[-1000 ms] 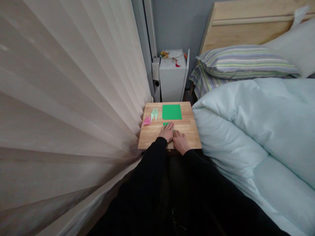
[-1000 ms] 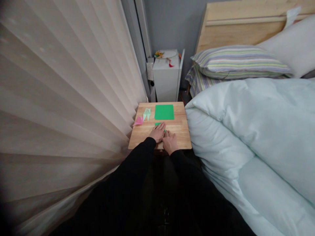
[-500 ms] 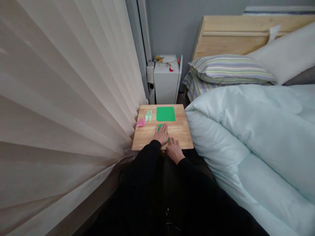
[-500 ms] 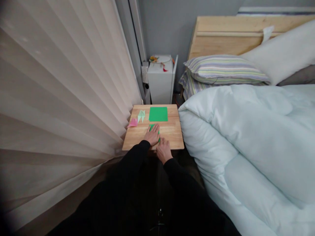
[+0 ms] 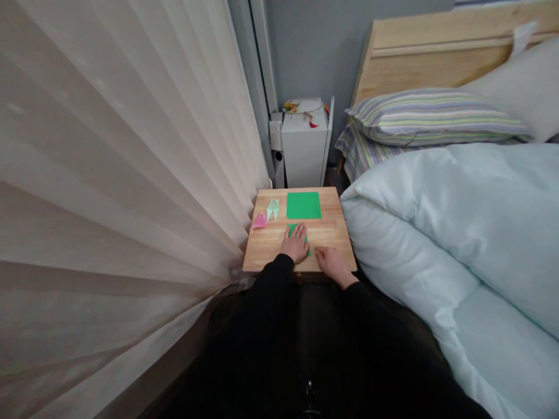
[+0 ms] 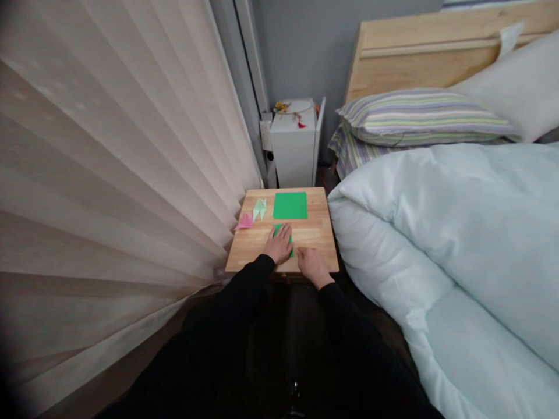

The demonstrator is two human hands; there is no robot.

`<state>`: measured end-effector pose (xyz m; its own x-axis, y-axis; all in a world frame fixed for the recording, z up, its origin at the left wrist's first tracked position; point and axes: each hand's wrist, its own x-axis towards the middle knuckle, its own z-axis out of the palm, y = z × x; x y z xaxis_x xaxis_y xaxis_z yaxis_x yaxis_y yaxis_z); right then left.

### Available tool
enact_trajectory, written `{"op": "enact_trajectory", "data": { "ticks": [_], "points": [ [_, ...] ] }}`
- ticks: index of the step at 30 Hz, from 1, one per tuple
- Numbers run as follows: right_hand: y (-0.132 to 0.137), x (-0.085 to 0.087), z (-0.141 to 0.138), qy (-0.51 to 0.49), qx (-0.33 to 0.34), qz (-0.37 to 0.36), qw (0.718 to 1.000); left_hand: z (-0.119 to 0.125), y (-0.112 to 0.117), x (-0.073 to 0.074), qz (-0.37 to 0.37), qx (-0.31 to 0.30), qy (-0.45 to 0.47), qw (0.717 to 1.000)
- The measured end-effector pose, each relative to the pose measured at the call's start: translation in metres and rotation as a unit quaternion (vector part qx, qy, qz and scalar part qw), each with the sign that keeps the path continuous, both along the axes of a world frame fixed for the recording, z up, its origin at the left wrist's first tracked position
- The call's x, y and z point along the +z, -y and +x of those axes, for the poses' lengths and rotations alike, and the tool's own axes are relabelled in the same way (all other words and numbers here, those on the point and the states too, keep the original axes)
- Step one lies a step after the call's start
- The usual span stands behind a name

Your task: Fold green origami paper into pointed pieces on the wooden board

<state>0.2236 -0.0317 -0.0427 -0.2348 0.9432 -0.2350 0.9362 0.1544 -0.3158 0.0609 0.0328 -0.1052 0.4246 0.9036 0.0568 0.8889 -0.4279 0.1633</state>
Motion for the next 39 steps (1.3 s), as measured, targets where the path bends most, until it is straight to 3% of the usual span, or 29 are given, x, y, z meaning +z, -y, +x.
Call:
{"op": "enact_trajectory", "data": {
  "ticks": [7, 10, 15, 18, 20, 22, 24, 26, 29, 32, 36, 39],
  "points": [
    [-0.013, 0.000, -0.007, -0.001, -0.053, -0.008, 0.999, -0.004, 0.052, 0.006, -0.012, -0.037, -0.011, 0.999],
    [-0.019, 0.006, -0.015, 0.003, -0.056, -0.008, 0.998, -0.006, 0.066, 0.011, -0.031, -0.021, -0.011, 0.999],
    [-0.029, 0.013, -0.021, 0.015, -0.039, -0.002, 0.999, -0.007, 0.052, 0.014, -0.051, 0.011, -0.005, 0.999],
    [-0.029, 0.016, -0.025, 0.023, -0.032, 0.013, 0.999, -0.012, 0.037, 0.017, -0.105, 0.021, 0.052, 0.993],
    [-0.023, 0.017, -0.031, 0.021, -0.032, 0.034, 0.999, -0.023, 0.027, 0.025, -0.128, 0.075, 0.144, 0.978],
    [-0.012, 0.014, -0.040, 0.016, -0.029, 0.052, 0.998, -0.042, 0.017, 0.036, -0.086, 0.149, 0.245, 0.954],
    [0.004, 0.006, -0.051, 0.003, 0.022, 0.067, 0.997, -0.063, 0.011, 0.048, -0.039, 0.182, 0.325, 0.927],
    [0.021, -0.005, -0.061, 0.001, 0.095, 0.062, 0.994, -0.079, 0.010, 0.056, -0.062, 0.210, 0.371, 0.903],
    [0.033, -0.018, -0.072, -0.025, 0.102, 0.028, 0.994, -0.083, 0.014, 0.056, -0.099, 0.223, 0.383, 0.891],
    [0.019, -0.017, -0.070, -0.143, 0.047, 0.007, 0.989, -0.071, 0.018, 0.049, -0.134, 0.223, 0.403, 0.877],
    [-0.017, -0.002, -0.046, -0.231, -0.003, 0.012, 0.973, -0.059, 0.018, 0.049, -0.141, 0.241, 0.437, 0.855],
    [-0.039, 0.003, -0.027, -0.330, -0.049, 0.044, 0.942, -0.056, 0.018, 0.058, -0.131, 0.269, 0.537, 0.789]
  ]
}}
